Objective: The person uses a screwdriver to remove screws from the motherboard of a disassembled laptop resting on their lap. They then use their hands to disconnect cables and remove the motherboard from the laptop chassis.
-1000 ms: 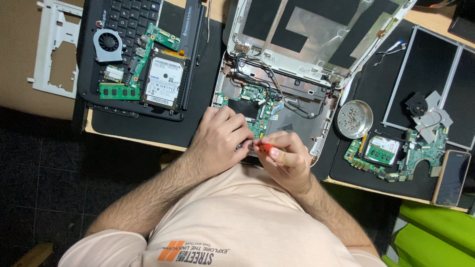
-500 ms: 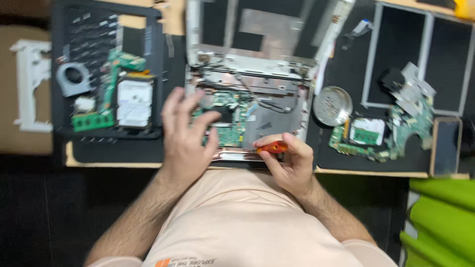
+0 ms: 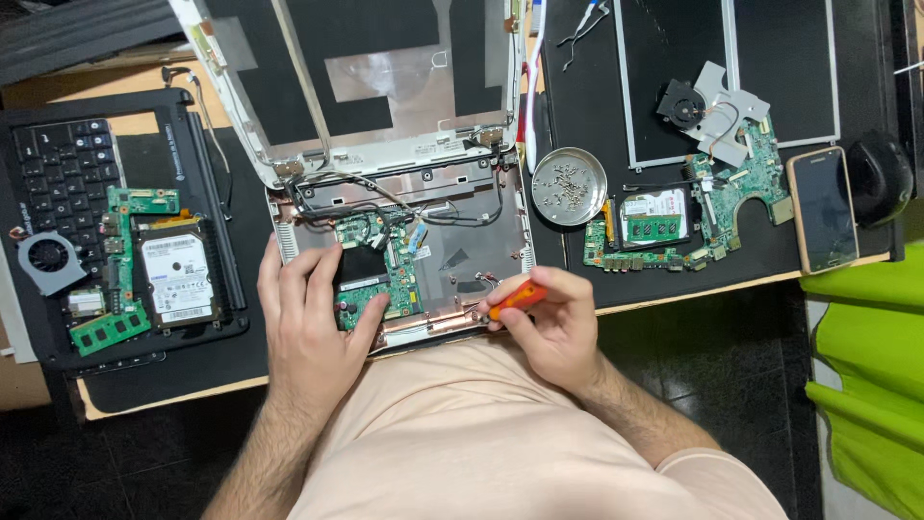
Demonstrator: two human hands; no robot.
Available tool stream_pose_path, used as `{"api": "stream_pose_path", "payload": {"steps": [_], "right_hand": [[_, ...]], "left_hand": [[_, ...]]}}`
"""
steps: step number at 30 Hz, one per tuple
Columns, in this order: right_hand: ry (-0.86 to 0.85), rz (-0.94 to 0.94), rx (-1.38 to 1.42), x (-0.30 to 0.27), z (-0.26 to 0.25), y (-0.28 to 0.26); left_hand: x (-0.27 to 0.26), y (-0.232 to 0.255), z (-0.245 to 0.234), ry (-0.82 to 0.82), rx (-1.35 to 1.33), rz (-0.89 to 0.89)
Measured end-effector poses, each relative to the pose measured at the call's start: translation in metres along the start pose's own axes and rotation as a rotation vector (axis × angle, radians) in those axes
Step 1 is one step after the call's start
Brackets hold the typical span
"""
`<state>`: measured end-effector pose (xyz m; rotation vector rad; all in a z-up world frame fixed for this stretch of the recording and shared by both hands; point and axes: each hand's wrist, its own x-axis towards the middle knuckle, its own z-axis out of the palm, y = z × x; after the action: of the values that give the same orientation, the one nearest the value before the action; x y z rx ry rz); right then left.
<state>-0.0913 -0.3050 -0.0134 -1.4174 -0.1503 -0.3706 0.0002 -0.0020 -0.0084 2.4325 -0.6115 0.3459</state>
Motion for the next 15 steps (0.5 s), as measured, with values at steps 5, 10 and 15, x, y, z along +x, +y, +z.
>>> {"api": "stream_pose_path", "payload": {"steps": [5,10,15], "right_hand": [[0.053,0.016,-0.022,0.004,-0.018,0.000],[0.084,-0.074,-0.149,0.011,-0.041,0.003],[0.241,-0.207,-0.400,0.033,-0.064,0.001]], "left_hand": [[-0.001,0.006,-0.003,-0.013,-0.007,-0.013],[0.000,0.008,-0.008,-0.035,0.005,-0.053],[0.005,-0.003,-0.010,0.022,-0.010,-0.004]]}}
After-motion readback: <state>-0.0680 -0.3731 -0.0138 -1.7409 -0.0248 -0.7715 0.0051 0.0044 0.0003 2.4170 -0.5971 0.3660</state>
